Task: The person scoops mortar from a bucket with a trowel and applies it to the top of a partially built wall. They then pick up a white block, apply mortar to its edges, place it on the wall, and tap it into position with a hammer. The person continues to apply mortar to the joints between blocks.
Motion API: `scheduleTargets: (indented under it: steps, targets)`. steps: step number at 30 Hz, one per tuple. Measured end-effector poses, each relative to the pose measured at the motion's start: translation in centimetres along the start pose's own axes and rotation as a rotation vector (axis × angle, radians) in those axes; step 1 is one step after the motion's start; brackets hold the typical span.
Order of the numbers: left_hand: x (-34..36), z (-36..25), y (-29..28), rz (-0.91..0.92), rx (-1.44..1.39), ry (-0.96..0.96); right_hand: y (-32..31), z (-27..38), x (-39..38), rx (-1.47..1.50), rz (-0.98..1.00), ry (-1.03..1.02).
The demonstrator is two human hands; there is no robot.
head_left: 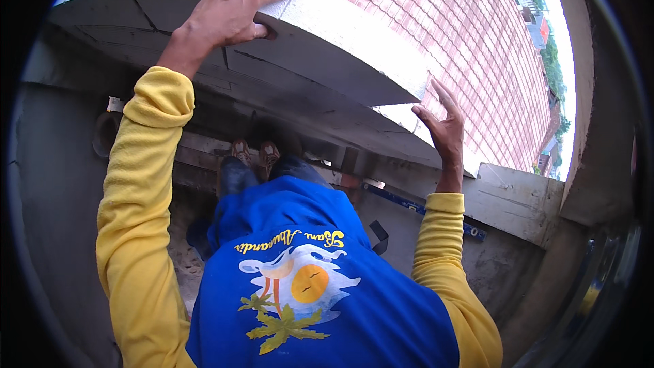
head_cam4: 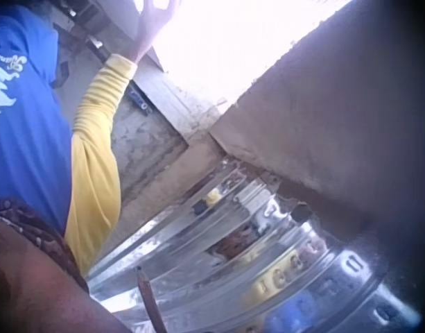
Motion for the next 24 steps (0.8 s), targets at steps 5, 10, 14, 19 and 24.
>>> scheduleTargets:
  steps: [5, 10, 14, 19, 24]
  targets:
    - [-0.4, -0.1, 0.8, -0.017, 0.125, 0.026, 1.9, 4.3, -2.4, -0.168, -0.373, -0.211]
    - [-3.4, -0.4, 0.8, -0.330, -0.054, 0.071, 8.7, 7.2, -7.0, 0.012, 0.228, -0.205]
    - [-10.0, -1.0, 4.5, -0.782, -0.146, 0.007, 14.9, 4.5, -9.7, 0.035, 0.600, -0.195]
    - [-27.4, -4.7, 18.0, -0.708, -0.497, -0.806, 20.7, 2.0, -11.5, 0.048, 0.999, 0.108]
    - [-45.0, -10.7, 36.1, -0.034, -0.637, -1.738, 27.1, -3.6, -16.2, -0.146, 1.345, 0.148]
Point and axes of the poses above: each hand's wrist, its own x-axis towards the middle knuckle, its own y-axis out of the palm, z = x × y, the point moved 1 cm from there along x, towards the middle knuckle, and after that the axes turned 7 degrees about -x, right-handed, at the moved point
